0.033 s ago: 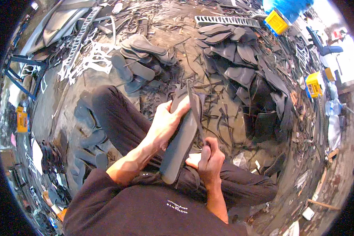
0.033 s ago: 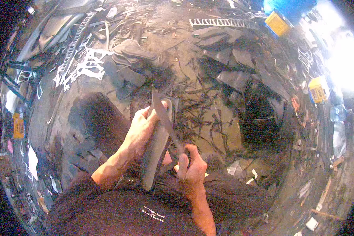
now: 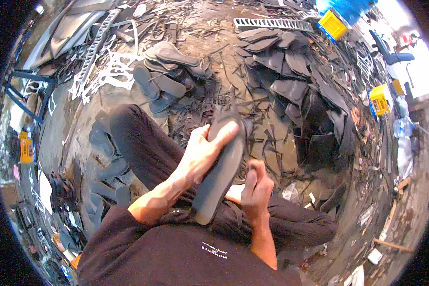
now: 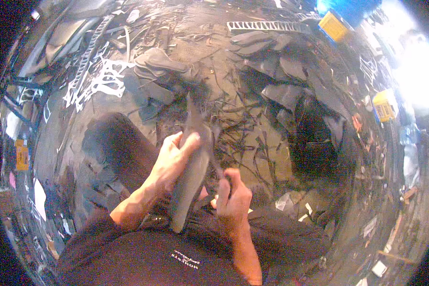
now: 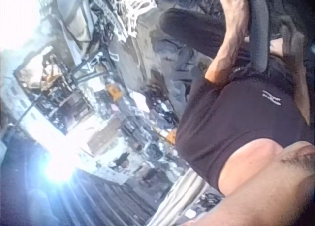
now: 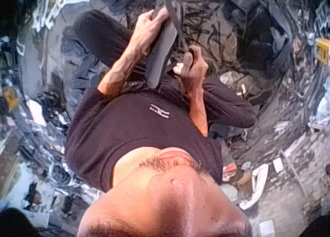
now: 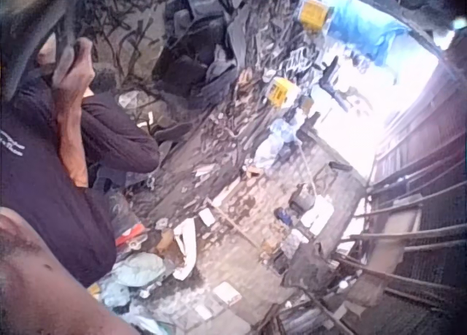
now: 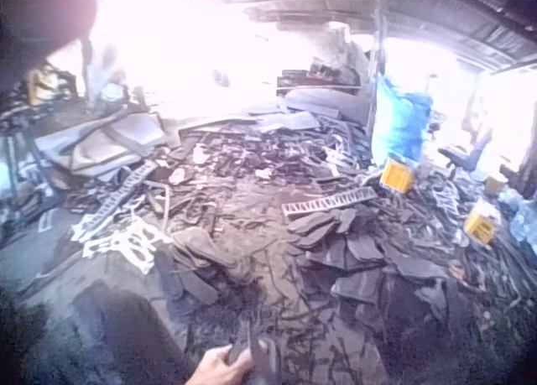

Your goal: The person sits on the floor and uses a knife to trim the edges of black rubber shoe insoles. They pick up insoles one at a time, cut along the perimeter, and place the trimmed pieces aside.

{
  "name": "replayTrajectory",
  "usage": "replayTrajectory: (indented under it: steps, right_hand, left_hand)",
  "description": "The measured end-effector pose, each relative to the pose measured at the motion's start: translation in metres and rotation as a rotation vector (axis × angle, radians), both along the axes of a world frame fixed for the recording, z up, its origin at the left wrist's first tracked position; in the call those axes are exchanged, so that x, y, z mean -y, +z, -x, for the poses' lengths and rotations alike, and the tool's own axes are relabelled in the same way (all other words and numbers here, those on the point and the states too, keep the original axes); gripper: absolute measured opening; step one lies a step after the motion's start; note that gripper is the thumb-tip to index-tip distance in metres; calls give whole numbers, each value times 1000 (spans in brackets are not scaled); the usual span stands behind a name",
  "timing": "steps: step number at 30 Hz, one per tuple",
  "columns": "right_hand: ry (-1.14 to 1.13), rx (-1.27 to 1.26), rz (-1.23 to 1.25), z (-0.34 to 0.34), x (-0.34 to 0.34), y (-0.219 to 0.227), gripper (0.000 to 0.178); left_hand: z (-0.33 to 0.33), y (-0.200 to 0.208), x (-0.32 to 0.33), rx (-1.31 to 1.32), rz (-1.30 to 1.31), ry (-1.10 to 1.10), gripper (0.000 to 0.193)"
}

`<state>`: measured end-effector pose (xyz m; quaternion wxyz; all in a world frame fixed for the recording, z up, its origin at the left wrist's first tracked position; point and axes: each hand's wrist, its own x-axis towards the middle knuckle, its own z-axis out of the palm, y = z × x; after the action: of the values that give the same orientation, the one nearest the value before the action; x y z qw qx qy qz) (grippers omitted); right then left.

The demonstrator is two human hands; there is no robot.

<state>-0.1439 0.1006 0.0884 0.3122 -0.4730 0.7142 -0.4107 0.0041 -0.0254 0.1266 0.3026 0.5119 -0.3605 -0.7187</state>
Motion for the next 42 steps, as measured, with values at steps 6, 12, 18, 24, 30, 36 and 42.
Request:
replayTrajectory:
  steps: [6,12,18,24,30,36,42]
  right_hand:
    - [75,418,-69,35,34,31,52]
    - [174,137,-57,14,4,39,47]
    - [254,211,-216,27,7,41,44]
    - [195,590,-247,30,23,25,52]
    - [144,754,-175,48,12,12,62]
    - [124,798,-249,10,25,6,52]
    - [248,524,-115,-20,35,-5,43]
  left_hand:
    - [-35,-15,16,-53,227,-425,37]
    - [-50,-3,46,66,359,-361,36]
    - [-43,17,35,38,322,-555,48]
    - [-38,8,33,78,420,-886,50]
    - [-80,-32,82,-261,199,587,47]
    - [-64,-87,48,-405,34,544,34]
    - [-51,-82,30,-604,92,726,30]
